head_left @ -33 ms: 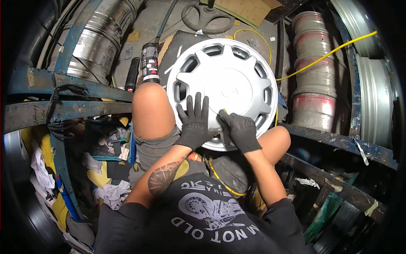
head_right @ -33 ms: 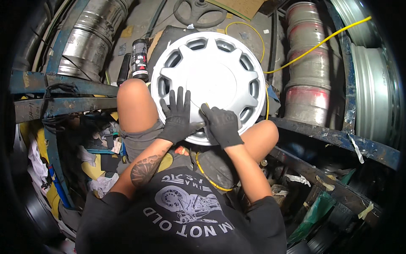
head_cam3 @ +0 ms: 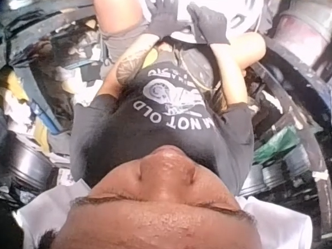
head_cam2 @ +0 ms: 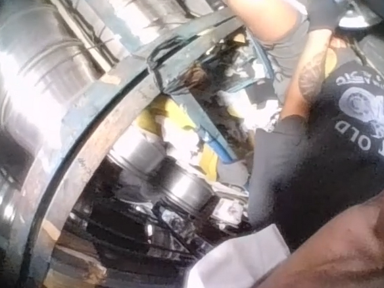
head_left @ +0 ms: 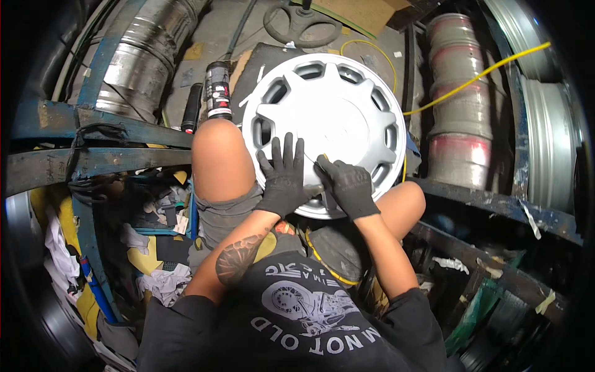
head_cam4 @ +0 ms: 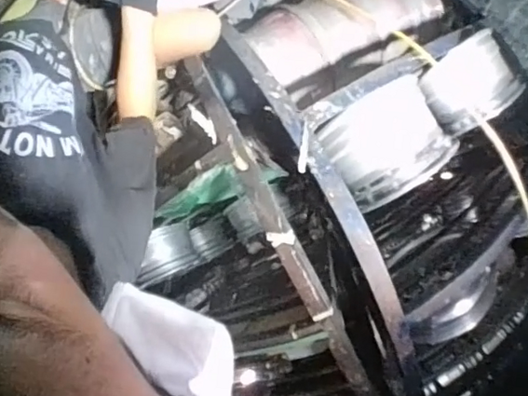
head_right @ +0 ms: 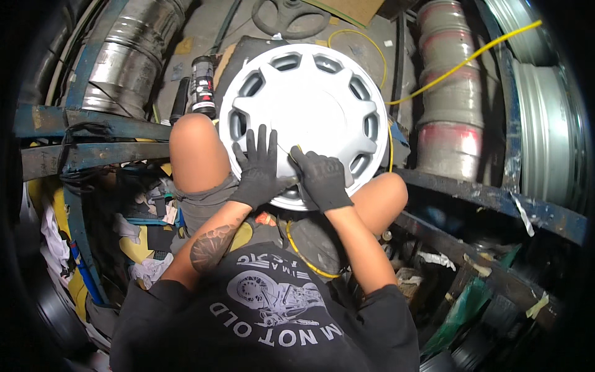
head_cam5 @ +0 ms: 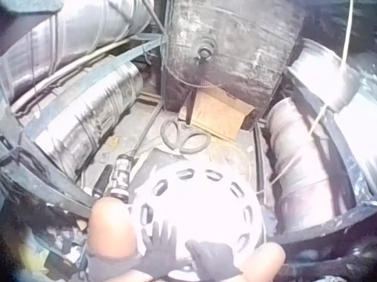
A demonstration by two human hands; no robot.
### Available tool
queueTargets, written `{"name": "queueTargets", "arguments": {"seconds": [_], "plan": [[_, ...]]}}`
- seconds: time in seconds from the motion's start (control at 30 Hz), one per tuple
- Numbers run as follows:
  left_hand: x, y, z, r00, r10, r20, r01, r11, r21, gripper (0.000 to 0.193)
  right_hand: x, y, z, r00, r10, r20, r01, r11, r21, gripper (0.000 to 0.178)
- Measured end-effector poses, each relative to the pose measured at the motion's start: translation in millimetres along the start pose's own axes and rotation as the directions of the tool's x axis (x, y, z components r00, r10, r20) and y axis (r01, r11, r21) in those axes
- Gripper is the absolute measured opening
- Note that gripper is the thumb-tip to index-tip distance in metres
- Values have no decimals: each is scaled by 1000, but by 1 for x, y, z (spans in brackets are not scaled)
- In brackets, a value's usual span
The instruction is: Cleaning and repairing the center cap and surface of a car wheel rim.
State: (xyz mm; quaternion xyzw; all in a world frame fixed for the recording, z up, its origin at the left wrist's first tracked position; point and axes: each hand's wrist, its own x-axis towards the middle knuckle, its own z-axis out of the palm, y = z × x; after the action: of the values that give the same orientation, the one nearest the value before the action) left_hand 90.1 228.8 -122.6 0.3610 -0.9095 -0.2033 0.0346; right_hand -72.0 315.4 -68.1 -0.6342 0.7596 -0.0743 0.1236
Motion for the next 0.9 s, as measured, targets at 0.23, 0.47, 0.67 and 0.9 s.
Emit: {"name": "queueTargets", "arguments": {"seconds": [0.23,0.47,0.67,0.9], "plan": [[-5,-7,-5,993,-47,104,44,999,29,133,-29,-3,-32,985,-35,-170,38,999,15,34],[8,-18,12,988,109,-110,-114,992,-45,133,-11,26,19,785,290,-547,-295,952,82,22],[13,-16,17,998,23,61,-33,985,172,130,-10,37,44,918,223,-327,-276,953,-126,30],[14,-27,14,995,95,41,-102,968,231,129,-9,35,67,783,155,-602,-265,959,-98,18]]}}
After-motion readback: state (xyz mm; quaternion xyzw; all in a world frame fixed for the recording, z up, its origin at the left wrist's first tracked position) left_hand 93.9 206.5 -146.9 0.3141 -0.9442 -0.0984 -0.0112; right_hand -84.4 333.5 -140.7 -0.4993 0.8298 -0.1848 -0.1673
